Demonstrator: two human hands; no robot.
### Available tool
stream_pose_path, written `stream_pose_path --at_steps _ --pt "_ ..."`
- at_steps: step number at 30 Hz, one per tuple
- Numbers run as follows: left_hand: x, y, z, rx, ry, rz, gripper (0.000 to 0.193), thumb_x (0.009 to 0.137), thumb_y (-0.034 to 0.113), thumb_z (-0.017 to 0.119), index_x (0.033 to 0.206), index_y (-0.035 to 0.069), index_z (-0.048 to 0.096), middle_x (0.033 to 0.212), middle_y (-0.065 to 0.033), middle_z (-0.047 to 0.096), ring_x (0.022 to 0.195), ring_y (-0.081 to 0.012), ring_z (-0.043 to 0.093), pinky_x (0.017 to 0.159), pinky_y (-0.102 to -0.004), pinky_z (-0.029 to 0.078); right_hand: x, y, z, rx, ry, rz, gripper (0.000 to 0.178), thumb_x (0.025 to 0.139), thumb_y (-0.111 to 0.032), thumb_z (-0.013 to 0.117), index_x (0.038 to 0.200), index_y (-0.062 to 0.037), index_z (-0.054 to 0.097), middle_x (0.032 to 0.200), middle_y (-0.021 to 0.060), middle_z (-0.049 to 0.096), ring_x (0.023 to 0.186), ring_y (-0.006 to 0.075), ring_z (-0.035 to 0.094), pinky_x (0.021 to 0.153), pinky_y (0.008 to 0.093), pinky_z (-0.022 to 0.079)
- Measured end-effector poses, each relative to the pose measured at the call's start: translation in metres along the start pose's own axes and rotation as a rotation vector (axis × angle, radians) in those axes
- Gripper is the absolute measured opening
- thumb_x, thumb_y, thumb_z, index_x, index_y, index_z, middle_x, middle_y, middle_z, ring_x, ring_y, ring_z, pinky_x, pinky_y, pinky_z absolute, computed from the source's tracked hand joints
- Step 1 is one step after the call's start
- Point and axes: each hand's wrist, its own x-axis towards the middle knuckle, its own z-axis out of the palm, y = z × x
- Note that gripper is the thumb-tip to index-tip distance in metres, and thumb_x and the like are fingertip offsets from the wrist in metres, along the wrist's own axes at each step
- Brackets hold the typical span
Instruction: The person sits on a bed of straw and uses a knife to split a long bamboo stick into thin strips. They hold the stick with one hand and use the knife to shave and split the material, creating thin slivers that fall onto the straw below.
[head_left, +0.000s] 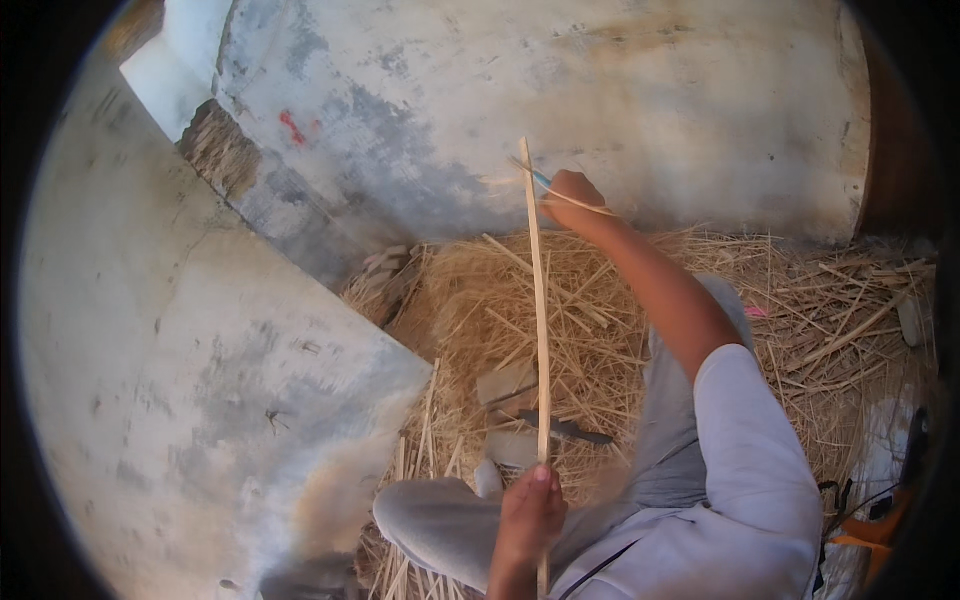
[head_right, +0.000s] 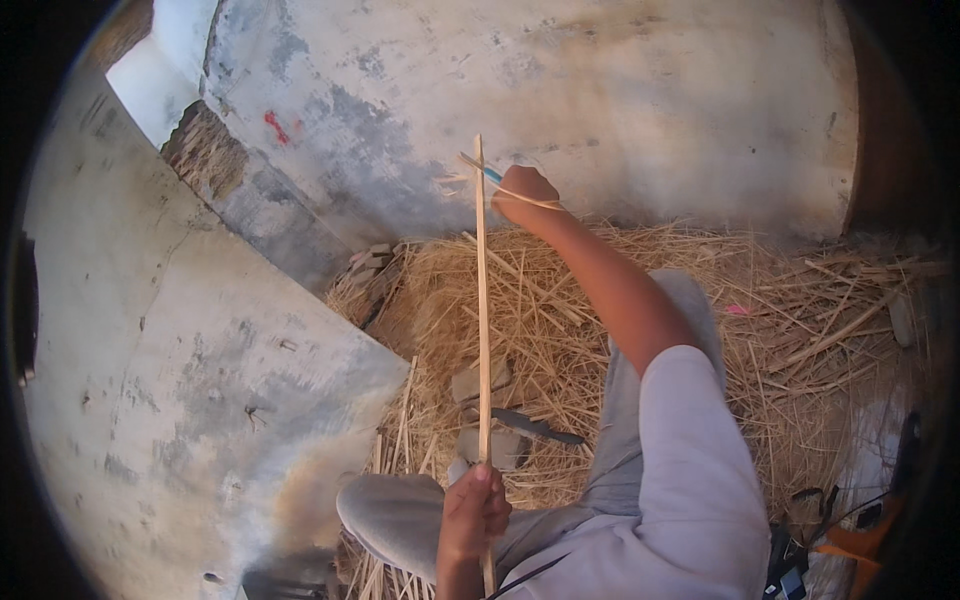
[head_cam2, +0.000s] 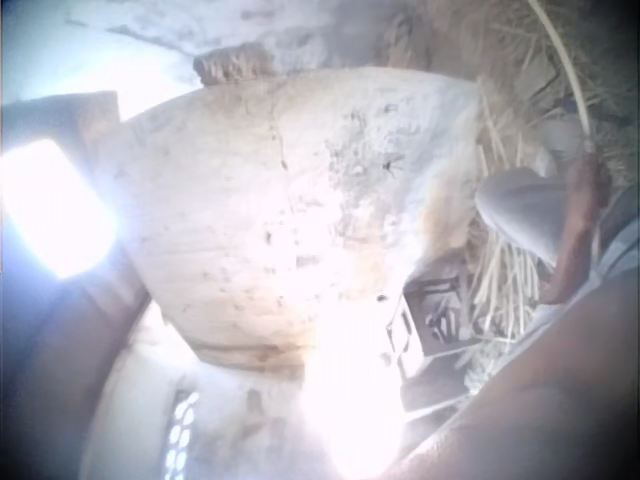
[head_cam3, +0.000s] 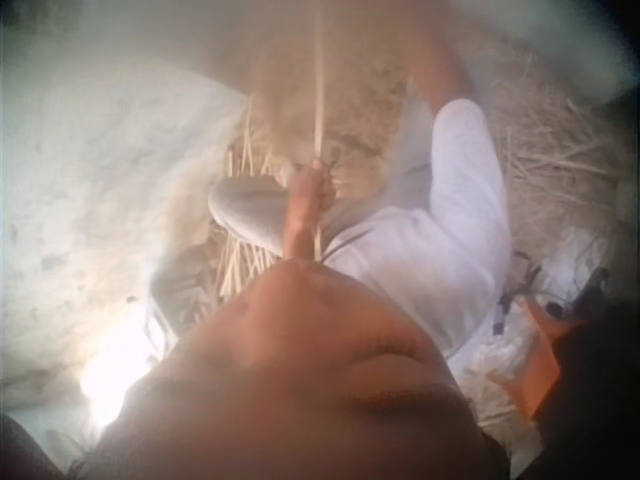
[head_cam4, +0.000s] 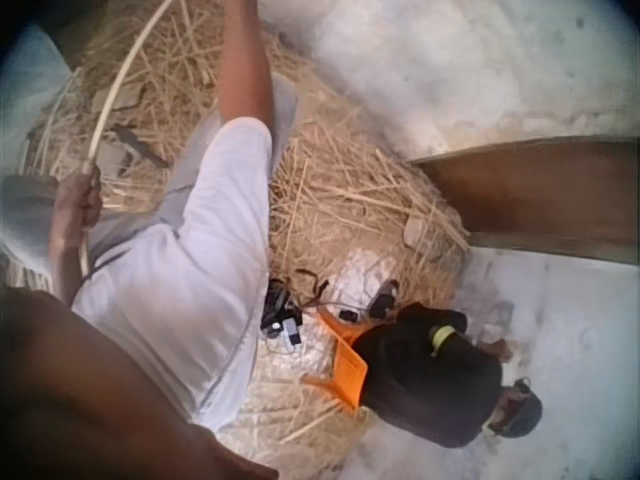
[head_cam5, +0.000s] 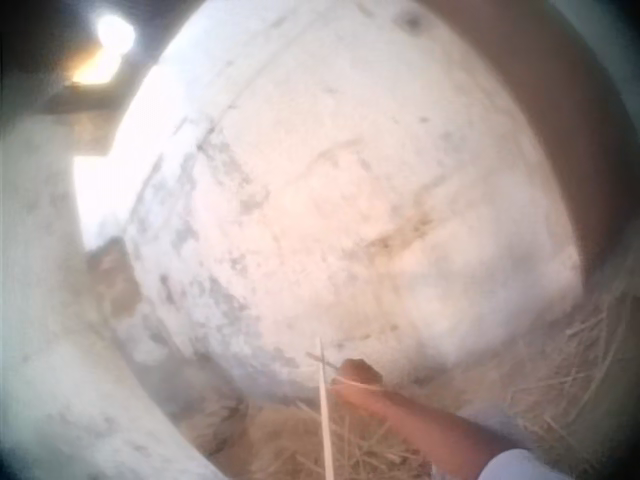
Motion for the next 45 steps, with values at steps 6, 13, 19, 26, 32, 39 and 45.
stream_pose_path --at_steps 6,13,19,26,32,39,45 --pt "0.022 0.023 -0.024 0.281 0.217 0.210 0.033 0.107 0.034 0.047 0.087 0.008 0.051 0.060 0.0056 0.041 0.046 -0.0041 0.036 0.041 -0.0225 0.028 -0.082 -0.025 0.047 -0.243 -0.192 -0.351 0.016 0.081 -0.017 0.070 0.080 -0.0010 0.072 0.071 0.0149 0.068 0.063 0.0268 0.068 0.056 0.0428 0.055" --pt "0.059 0.020 -0.048 0.587 0.409 0.499 0.032 0.106 0.032 0.049 0.090 0.005 0.056 0.061 0.0052 0.044 0.049 -0.0035 0.038 0.043 -0.0219 0.029 -0.162 -0.050 0.067 -0.407 -0.364 -0.688 0.013 0.079 -0.017 0.069 0.079 -0.0039 0.072 0.073 0.0129 0.068 0.066 0.0296 0.070 0.055 0.0439 0.054" --pt "0.055 0.029 -0.042 0.603 0.469 0.419 0.033 0.106 0.029 0.047 0.092 0.001 0.059 0.061 -0.0004 0.050 0.054 -0.0081 0.045 0.051 -0.0274 0.037 -0.190 -0.046 0.087 -0.311 -0.312 -0.840 0.012 0.072 -0.015 0.070 0.071 -0.0038 0.070 0.061 0.0127 0.065 0.058 0.0297 0.067 0.053 0.0429 0.053" --pt "0.056 0.032 -0.041 0.567 0.525 0.349 0.035 0.106 0.029 0.046 0.090 0.000 0.060 0.061 -0.0025 0.051 0.056 -0.0107 0.047 0.054 -0.0300 0.040 -0.166 -0.053 0.106 -0.272 -0.336 -0.720 0.011 0.076 -0.013 0.068 0.075 -0.0016 0.070 0.070 0.0160 0.068 0.064 0.0308 0.070 0.054 0.0424 0.054" --pt "0.068 0.037 -0.026 0.633 0.502 0.343 0.035 0.106 0.029 0.045 0.090 0.001 0.059 0.060 -0.0039 0.050 0.056 -0.0111 0.048 0.054 -0.0299 0.041 -0.123 -0.053 0.096 -0.284 -0.333 -0.477 0.014 0.081 -0.014 0.068 0.084 -0.0005 0.072 0.070 0.0145 0.068 0.063 0.0260 0.069 0.055 0.0410 0.053" --pt "0.056 0.004 -0.002 0.523 0.213 0.362 0.032 0.107 0.033 0.046 0.088 0.008 0.053 0.058 0.0061 0.041 0.048 -0.0030 0.037 0.043 -0.0217 0.028 -0.020 -0.013 0.060 0.008 -0.132 -0.121 0.020 0.087 -0.014 0.069 0.088 0.0060 0.068 0.063 0.0101 0.062 0.049 0.0169 0.058 0.043 0.0348 0.046" --pt "0.059 0.034 -0.031 -0.018 0.178 0.173 0.029 0.106 0.035 0.048 0.092 0.010 0.050 0.060 0.0071 0.034 0.045 -0.0022 0.027 0.039 -0.0218 0.022 -0.107 -0.043 0.086 -0.029 -0.288 -0.489 0.025 0.086 -0.020 0.069 0.077 0.0043 0.069 0.057 0.0119 0.059 0.047 0.0250 0.059 0.047 0.0402 0.048"
